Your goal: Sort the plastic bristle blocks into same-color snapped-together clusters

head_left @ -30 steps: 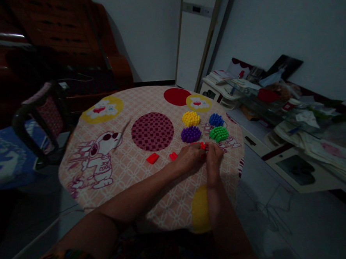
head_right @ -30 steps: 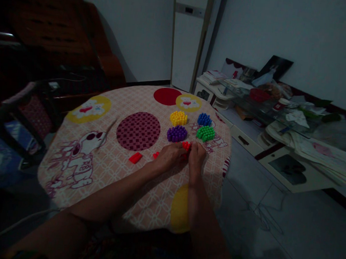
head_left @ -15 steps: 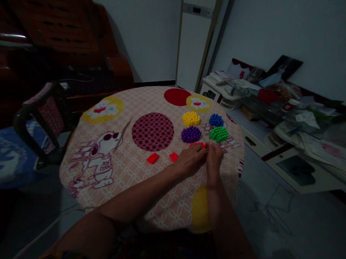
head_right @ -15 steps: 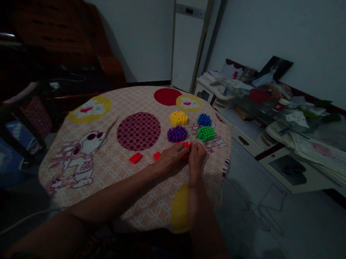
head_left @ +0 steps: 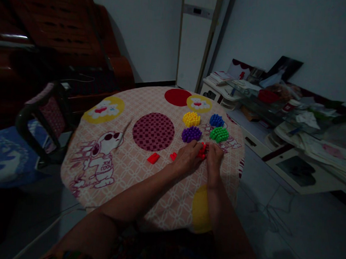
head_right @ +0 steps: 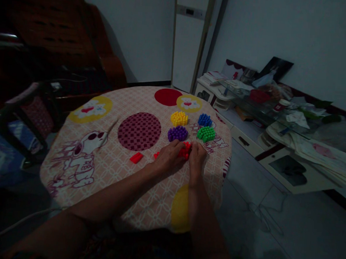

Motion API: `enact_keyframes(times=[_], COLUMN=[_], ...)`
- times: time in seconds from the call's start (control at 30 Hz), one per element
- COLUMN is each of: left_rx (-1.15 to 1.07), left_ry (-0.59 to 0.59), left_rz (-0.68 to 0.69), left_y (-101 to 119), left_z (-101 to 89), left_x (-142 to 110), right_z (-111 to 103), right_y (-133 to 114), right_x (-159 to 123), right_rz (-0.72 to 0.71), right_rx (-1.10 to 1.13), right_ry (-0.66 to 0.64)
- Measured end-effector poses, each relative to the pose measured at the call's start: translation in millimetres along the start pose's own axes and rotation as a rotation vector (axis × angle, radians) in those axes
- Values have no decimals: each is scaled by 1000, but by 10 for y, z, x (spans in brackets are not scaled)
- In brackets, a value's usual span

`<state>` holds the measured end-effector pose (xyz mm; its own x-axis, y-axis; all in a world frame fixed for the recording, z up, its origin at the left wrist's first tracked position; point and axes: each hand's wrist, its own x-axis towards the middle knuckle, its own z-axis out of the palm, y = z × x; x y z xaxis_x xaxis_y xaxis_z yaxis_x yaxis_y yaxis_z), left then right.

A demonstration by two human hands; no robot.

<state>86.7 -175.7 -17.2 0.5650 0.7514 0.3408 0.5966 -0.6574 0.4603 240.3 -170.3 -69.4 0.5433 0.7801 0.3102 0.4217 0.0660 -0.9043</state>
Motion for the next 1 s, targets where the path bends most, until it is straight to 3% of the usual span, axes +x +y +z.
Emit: enact_keyframes(times=[0.47, 0.57, 0.7, 0.77, 0.83, 0.9, 1.0], left_rx=[152, 128, 88, 99, 83, 77, 135], left_ry=[-35, -9, 31, -51, -253, -424, -487], left_rz=[-47, -51, -111, -168, -179, -172, -160], left_y=[141, 98, -192, -395, -562, -651, -648], left_z=[61, -79, -490, -686, -789, -784, -665], left_x=[35, 32, 94, 113, 95, 46, -32], right_z=[12, 15, 30, 34, 33, 28, 18], right_y=[35, 28, 18, 13, 6, -2, -13], right_x=[34, 28, 15, 8, 2, -2, -4], right_rz=[20, 34, 54, 60, 61, 55, 45], right_rx=[5, 18, 70, 78, 72, 61, 46], right_ry=[11, 17, 14, 17, 19, 19, 21])
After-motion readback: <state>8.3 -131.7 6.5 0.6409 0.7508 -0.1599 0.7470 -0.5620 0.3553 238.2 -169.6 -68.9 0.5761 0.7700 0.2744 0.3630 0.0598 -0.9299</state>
